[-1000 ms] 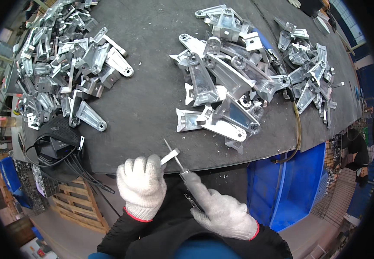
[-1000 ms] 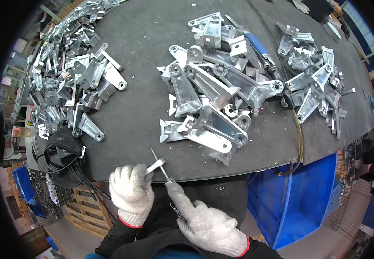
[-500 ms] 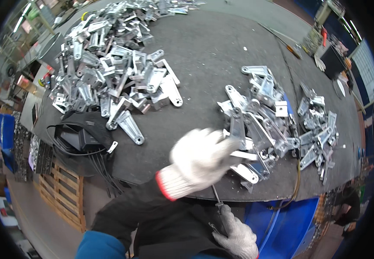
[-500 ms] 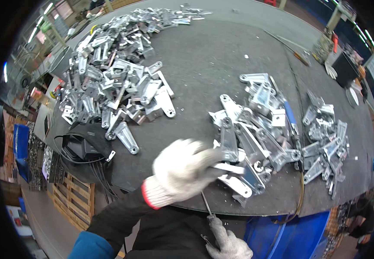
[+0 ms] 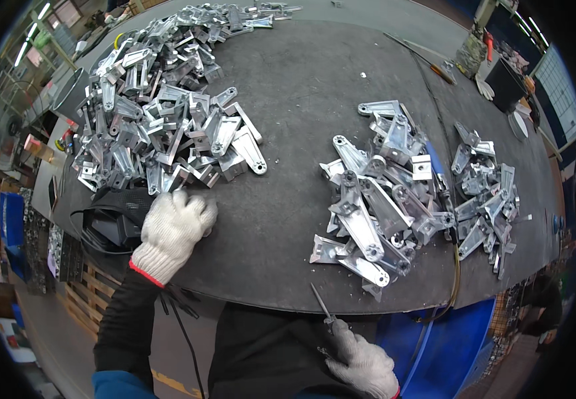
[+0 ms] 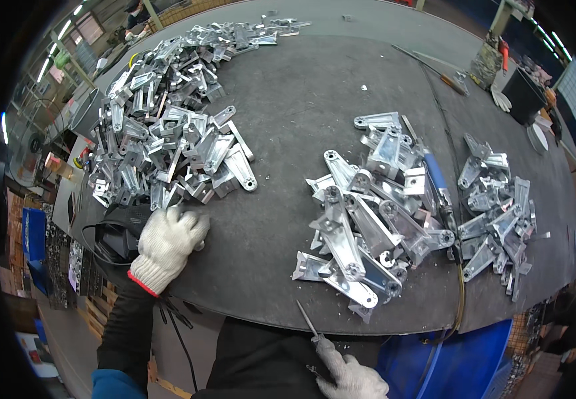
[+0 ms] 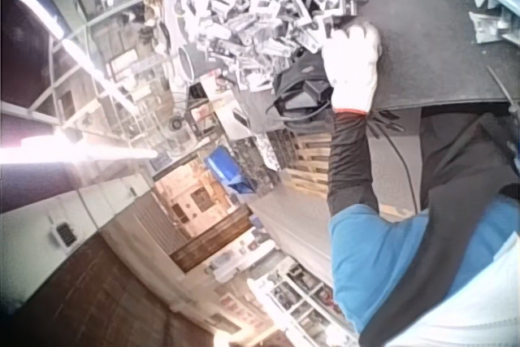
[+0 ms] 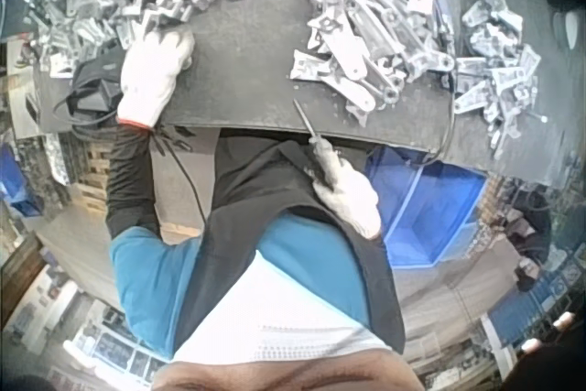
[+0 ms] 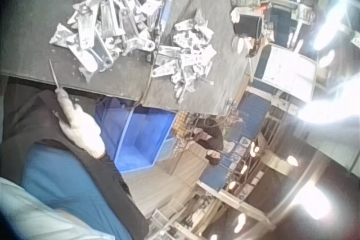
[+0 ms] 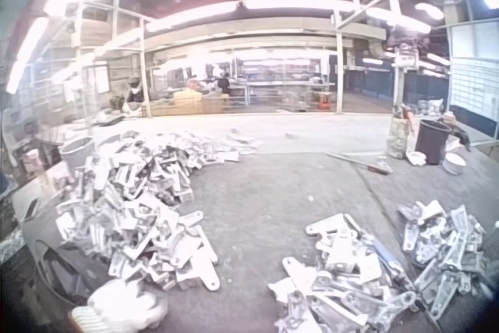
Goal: Manually filing the edges of metal brackets to remove burrs and smooth the surface.
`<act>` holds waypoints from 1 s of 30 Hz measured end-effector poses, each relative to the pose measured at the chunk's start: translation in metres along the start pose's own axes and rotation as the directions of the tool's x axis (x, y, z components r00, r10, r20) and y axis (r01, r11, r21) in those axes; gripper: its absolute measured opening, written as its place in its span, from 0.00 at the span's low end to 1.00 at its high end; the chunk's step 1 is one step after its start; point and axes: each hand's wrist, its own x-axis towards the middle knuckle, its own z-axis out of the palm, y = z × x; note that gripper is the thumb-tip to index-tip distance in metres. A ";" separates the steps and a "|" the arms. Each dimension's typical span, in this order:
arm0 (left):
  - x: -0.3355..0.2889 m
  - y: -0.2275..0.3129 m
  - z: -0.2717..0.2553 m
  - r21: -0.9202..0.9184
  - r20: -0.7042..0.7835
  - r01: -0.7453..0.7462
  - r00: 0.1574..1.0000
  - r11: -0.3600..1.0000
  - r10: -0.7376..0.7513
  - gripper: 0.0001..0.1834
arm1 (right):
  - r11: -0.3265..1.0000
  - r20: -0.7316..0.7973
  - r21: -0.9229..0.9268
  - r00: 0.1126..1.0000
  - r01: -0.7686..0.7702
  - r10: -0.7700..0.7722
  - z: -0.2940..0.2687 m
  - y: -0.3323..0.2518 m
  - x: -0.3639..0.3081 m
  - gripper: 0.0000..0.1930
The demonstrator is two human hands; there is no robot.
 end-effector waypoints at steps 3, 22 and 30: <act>-0.001 0.027 -0.030 -0.346 -0.164 0.099 0.973 0.933 -0.164 0.24 | 0.994 -0.005 -0.083 0.998 -0.071 0.070 0.000 -0.003 0.001 0.43; -0.014 0.102 -0.011 -0.713 -0.082 -0.056 0.997 0.699 -0.005 0.44 | 0.993 0.166 -0.002 0.979 0.119 -0.117 0.002 0.005 0.006 0.43; 0.003 0.086 -0.006 -0.749 -0.175 -0.309 0.945 0.586 0.276 0.43 | 0.971 0.154 -0.112 0.969 0.209 -0.191 -0.005 0.006 0.019 0.39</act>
